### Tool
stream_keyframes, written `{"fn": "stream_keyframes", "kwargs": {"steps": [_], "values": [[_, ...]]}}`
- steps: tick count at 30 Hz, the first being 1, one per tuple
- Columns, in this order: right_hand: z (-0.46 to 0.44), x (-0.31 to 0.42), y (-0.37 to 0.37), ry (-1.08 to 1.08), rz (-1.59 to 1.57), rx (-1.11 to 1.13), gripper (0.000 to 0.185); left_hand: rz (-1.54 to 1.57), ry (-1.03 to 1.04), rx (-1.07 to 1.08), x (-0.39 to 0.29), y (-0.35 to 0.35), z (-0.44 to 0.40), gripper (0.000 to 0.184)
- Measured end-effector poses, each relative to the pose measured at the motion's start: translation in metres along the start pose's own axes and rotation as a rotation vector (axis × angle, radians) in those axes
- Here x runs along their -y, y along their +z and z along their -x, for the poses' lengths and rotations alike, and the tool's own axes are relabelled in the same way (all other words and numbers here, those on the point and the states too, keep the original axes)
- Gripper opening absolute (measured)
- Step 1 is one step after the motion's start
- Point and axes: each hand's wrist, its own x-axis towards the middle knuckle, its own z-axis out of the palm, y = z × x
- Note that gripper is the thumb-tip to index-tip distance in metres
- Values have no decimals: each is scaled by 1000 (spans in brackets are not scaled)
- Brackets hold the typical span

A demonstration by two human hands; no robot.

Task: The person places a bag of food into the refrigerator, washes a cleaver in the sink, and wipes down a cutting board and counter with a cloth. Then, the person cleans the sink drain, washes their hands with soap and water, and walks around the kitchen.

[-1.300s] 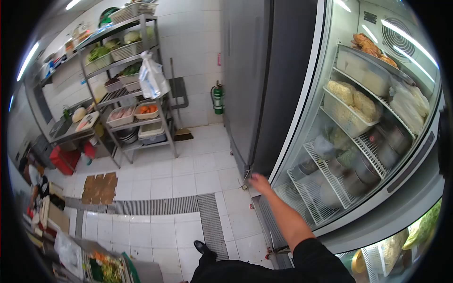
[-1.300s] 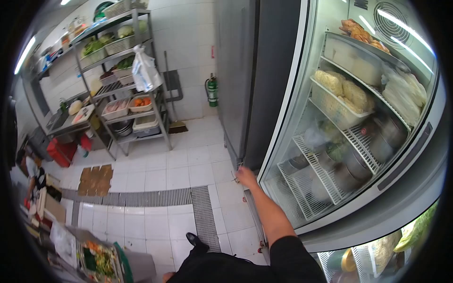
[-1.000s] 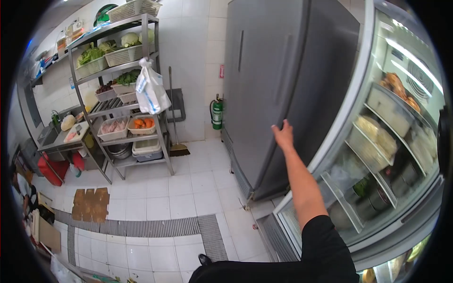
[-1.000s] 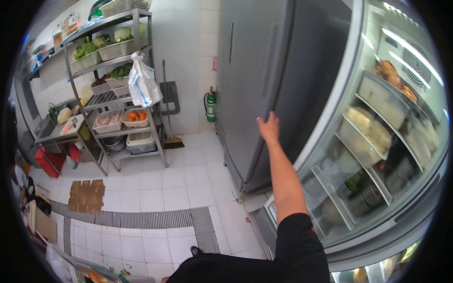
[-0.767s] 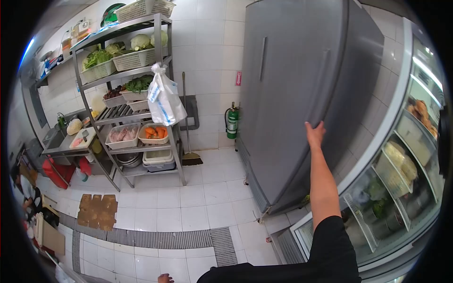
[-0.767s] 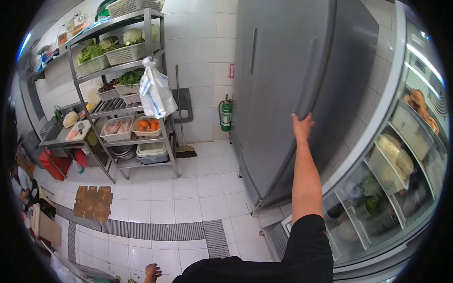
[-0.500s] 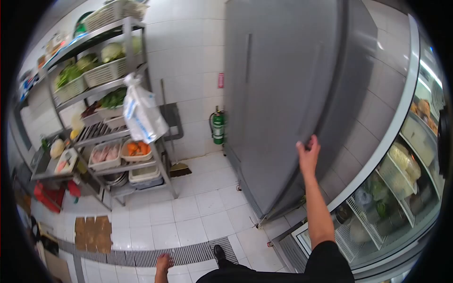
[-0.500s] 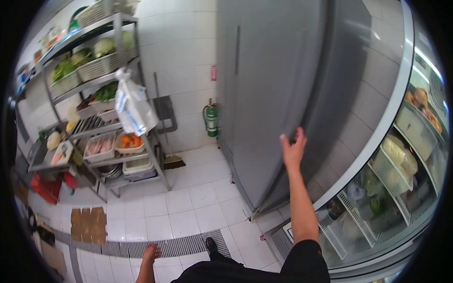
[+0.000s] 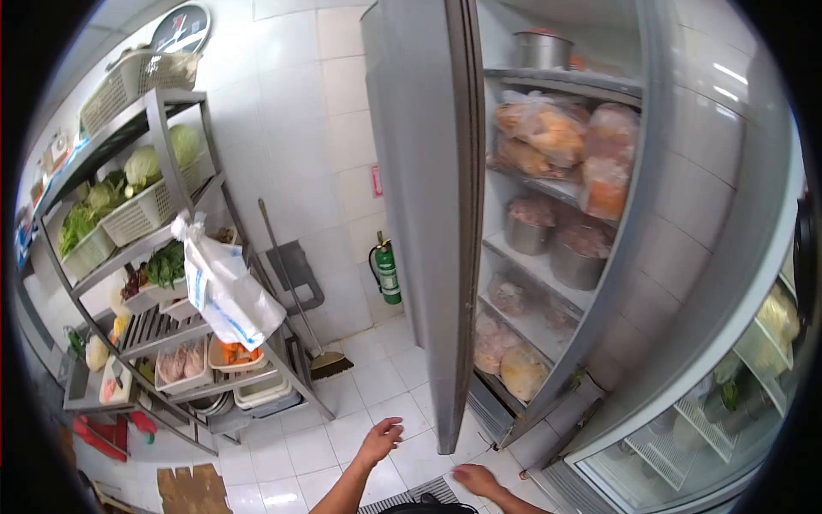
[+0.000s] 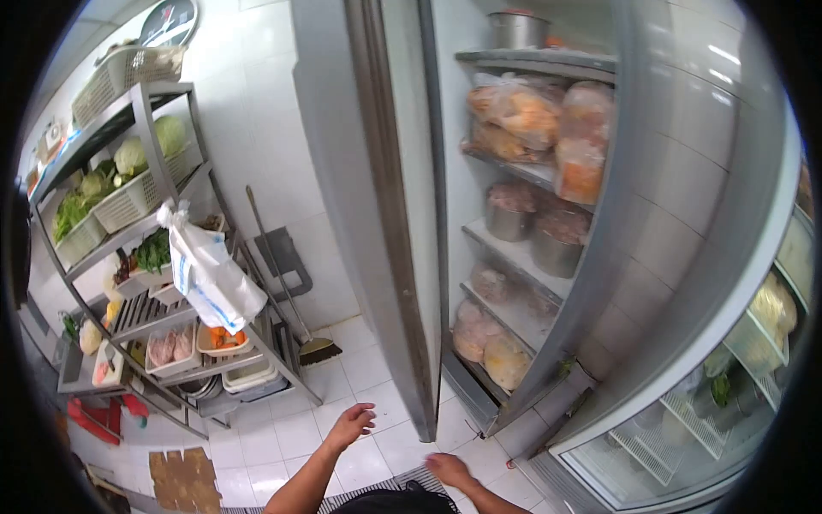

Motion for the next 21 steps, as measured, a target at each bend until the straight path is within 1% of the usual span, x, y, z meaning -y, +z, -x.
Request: {"fn": "stream_keyframes", "kwargs": {"steps": [1,2,3,4,5,6,7,8,10,11,13,14,16,17,18,19,20,21], "values": [[-13,58,-12,-90,83,88,36,-52,-17,-87,29,-21,-10,34],[-27,111,-23,-295,134,104,35,-253,20,-212,69,-47,-18,36],[-49,153,-27,-459,254,161,32,-446,5,-318,92,-71,-12,39],[-72,181,-20,-640,446,100,29,-534,-62,-376,121,-94,3,40],[-99,200,-12,-789,652,34,31,-529,-210,-402,150,-119,20,41],[-129,216,-3,-807,914,-34,32,-595,-306,-442,193,-146,36,43],[-160,219,9,-802,1137,27,31,-584,-394,-494,218,-167,64,44],[-186,220,24,-808,1358,83,31,-402,-509,-561,278,-194,84,41],[-223,228,48,-875,1651,56,30,-210,-604,-729,311,-220,156,38],[-249,255,52,-812,1680,233,29,-144,-645,-803,324,-231,190,38],[-312,271,74,-704,1861,234,37,-121,-779,-923,347,-252,256,34],[-337,296,81,-557,1839,368,38,-109,-851,-968,360,-258,290,32],[-383,324,94,-379,1769,412,36,24,-928,-1030,378,-278,346,31],[-411,326,102,-331,1800,414,36,125,-951,-1091,385,-288,370,31],[-408,355,106,-289,1791,470,38,217,-978,-1146,396,-295,395,30],[-439,333,118,-287,1860,422,40,271,-984,-1179,412,-301,416,30],[-431,375,128,-148,1908,560,38,322,-1003,-1204,415,-302,430,30],[-440,386,144,-91,1956,565,37,391,-965,-1272,413,-306,444,29]]}}
